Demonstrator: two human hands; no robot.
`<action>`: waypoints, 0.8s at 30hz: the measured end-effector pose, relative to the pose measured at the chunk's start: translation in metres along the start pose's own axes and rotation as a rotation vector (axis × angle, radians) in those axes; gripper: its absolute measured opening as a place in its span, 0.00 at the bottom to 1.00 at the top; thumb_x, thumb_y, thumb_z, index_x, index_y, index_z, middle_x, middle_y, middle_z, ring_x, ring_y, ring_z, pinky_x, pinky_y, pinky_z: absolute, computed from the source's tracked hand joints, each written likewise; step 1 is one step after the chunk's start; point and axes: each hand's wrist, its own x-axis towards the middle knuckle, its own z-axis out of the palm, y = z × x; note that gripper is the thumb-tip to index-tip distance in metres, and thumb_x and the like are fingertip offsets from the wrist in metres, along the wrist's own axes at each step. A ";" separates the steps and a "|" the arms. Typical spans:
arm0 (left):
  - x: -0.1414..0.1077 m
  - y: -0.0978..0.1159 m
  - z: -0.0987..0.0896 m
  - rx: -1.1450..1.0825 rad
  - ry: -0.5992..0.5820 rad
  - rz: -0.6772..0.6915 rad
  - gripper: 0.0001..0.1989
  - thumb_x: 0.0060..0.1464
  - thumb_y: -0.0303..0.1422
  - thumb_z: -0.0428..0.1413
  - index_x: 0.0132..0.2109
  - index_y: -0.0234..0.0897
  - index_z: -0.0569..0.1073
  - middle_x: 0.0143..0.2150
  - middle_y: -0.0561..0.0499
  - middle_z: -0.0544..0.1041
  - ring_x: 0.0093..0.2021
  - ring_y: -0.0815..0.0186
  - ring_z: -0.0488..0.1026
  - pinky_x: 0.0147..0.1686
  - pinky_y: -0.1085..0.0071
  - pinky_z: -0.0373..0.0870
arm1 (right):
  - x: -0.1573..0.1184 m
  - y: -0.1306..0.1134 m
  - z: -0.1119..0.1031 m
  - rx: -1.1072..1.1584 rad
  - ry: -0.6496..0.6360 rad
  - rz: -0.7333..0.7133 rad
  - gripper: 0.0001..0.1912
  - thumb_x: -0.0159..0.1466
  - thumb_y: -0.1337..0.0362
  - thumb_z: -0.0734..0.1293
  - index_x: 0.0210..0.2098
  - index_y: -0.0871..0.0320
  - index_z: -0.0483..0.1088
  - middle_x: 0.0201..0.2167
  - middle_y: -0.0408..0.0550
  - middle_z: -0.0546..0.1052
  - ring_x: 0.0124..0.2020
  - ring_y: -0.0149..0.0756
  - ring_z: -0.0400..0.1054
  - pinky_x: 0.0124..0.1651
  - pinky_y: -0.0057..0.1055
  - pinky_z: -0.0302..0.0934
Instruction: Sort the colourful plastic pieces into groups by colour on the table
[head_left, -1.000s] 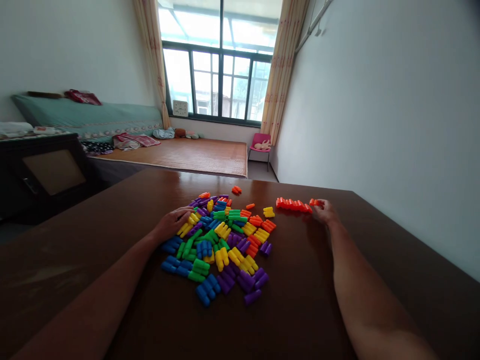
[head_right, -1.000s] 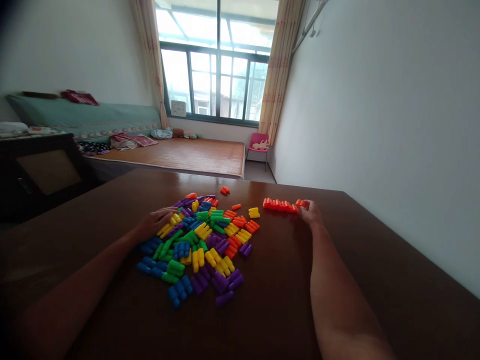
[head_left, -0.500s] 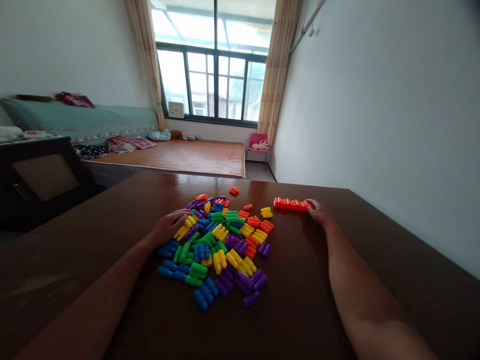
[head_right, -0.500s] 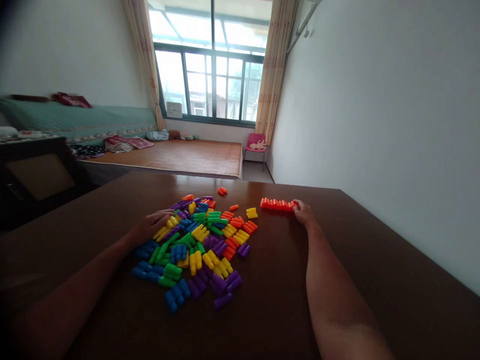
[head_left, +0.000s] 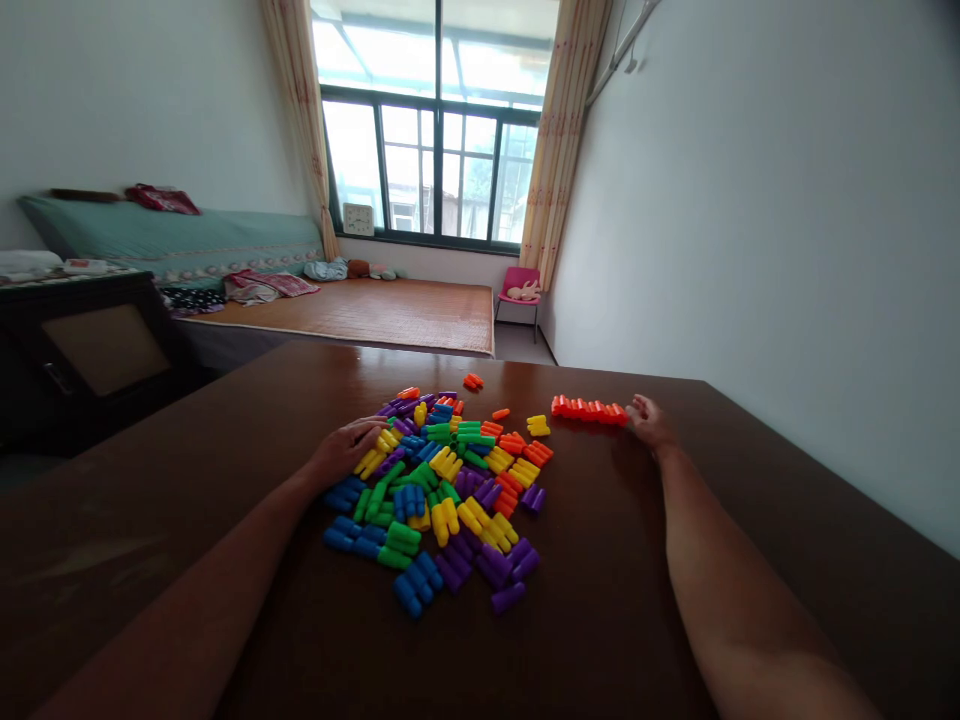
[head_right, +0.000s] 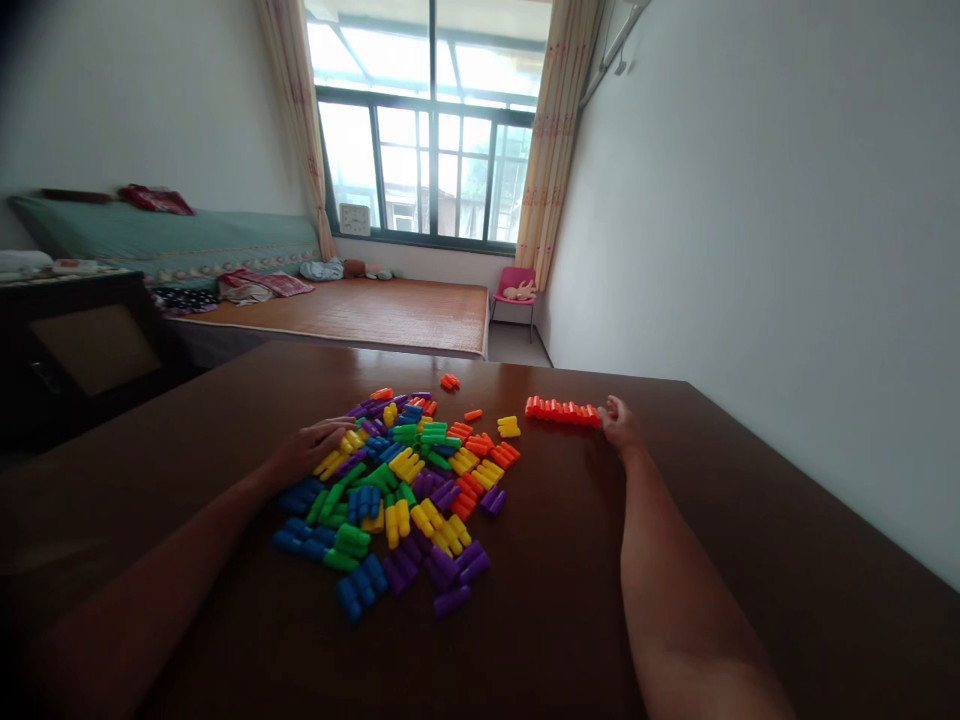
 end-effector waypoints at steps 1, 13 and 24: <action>0.000 -0.001 0.001 0.000 0.003 0.001 0.30 0.58 0.53 0.44 0.50 0.34 0.76 0.54 0.43 0.75 0.55 0.56 0.71 0.57 0.63 0.64 | 0.000 -0.010 0.000 -0.015 0.068 -0.037 0.26 0.57 0.57 0.64 0.53 0.60 0.67 0.49 0.58 0.74 0.44 0.41 0.71 0.48 0.39 0.66; -0.002 -0.001 0.004 -0.056 0.037 0.007 0.28 0.58 0.52 0.45 0.48 0.37 0.77 0.52 0.45 0.76 0.55 0.56 0.71 0.57 0.62 0.65 | -0.070 -0.204 0.158 -0.260 -0.514 -0.694 0.18 0.65 0.63 0.60 0.52 0.56 0.70 0.51 0.51 0.75 0.52 0.40 0.65 0.56 0.36 0.58; -0.006 0.007 0.003 -0.081 0.058 -0.009 0.22 0.59 0.46 0.46 0.44 0.38 0.79 0.50 0.46 0.78 0.53 0.59 0.72 0.55 0.66 0.66 | -0.038 -0.223 0.244 -0.506 -0.753 -0.351 0.27 0.63 0.60 0.64 0.61 0.54 0.61 0.57 0.57 0.68 0.53 0.47 0.65 0.54 0.40 0.57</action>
